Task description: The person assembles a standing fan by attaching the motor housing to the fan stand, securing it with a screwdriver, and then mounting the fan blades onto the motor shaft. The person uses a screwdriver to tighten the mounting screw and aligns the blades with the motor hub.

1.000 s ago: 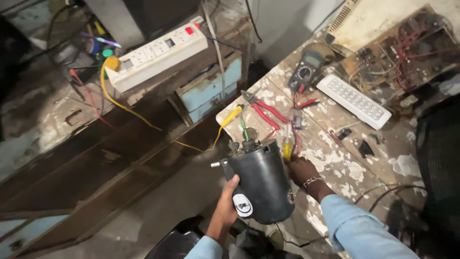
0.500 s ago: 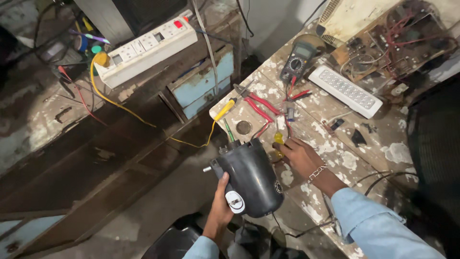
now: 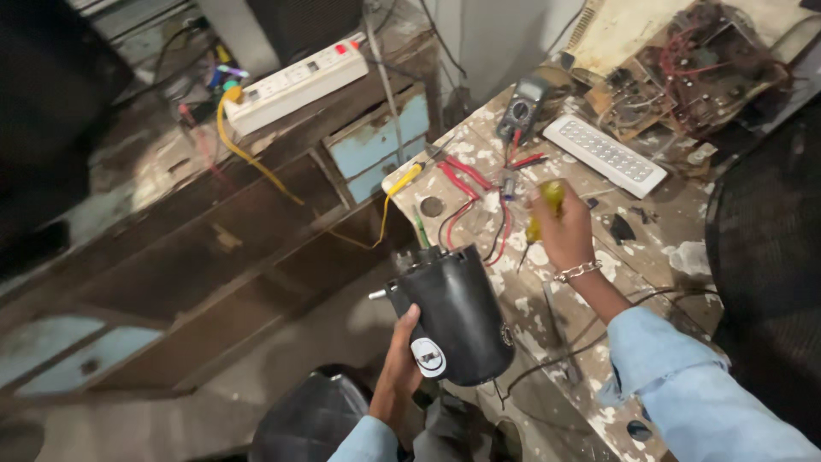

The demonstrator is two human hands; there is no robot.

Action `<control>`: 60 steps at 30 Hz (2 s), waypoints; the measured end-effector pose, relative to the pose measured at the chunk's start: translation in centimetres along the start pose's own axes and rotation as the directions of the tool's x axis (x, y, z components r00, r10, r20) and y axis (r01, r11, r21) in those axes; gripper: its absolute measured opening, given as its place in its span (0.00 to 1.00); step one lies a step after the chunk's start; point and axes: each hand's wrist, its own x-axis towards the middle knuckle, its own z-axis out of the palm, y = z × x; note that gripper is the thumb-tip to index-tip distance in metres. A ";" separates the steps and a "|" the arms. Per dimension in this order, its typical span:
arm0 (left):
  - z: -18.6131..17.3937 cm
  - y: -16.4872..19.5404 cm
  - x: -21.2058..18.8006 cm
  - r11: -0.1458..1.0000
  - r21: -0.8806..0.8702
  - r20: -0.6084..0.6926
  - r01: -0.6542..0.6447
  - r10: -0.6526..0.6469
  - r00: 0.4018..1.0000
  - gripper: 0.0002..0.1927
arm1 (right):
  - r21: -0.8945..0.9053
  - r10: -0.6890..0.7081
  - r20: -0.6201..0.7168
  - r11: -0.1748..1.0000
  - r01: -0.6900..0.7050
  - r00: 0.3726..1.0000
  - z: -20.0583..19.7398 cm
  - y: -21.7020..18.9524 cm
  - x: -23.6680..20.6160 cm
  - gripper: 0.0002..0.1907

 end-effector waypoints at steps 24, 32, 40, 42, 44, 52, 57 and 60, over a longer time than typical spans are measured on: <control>4.8 0.6 -36.3 0.841 0.248 -0.180 -0.481 0.528 0.830 0.33 | 0.249 -0.091 0.960 0.715 -0.653 0.266 6.5 -13.8 -21.0 0.44; -3.6 10.5 -49.2 0.842 0.083 -0.227 -0.532 0.536 0.813 0.33 | 0.006 0.075 0.996 0.547 -0.837 0.056 24.2 -9.8 -28.8 0.50; -11.4 19.0 -67.1 0.838 -0.041 -0.539 -0.544 0.440 0.718 0.29 | -0.131 0.367 0.919 0.629 -0.766 0.144 42.0 -16.1 -41.3 0.50; -13.0 20.2 -70.8 0.845 -0.130 -0.696 -0.519 0.295 0.655 0.28 | -0.052 0.242 0.956 0.691 -0.721 0.164 44.9 -18.0 -45.2 0.51; -14.6 20.4 -73.9 0.776 -0.083 -0.762 -0.625 0.355 0.542 0.28 | -0.026 0.163 0.978 0.709 -0.705 0.128 47.7 -19.8 -48.5 0.51; -21.7 18.2 -81.6 0.610 0.138 -0.877 -0.780 0.441 0.189 0.26 | -0.166 0.132 0.986 0.755 -0.635 -0.100 58.1 -30.4 -59.1 0.51; -23.8 16.9 -84.9 0.649 0.306 -0.919 -0.696 0.392 -0.039 0.26 | -0.206 0.004 0.956 0.723 -0.659 -0.295 60.4 -36.2 -65.2 0.51; -23.9 15.9 -86.1 0.570 0.334 -0.917 -0.751 0.380 -0.120 0.28 | -0.154 -0.079 0.950 0.720 -0.676 -0.301 61.5 -37.9 -69.0 0.50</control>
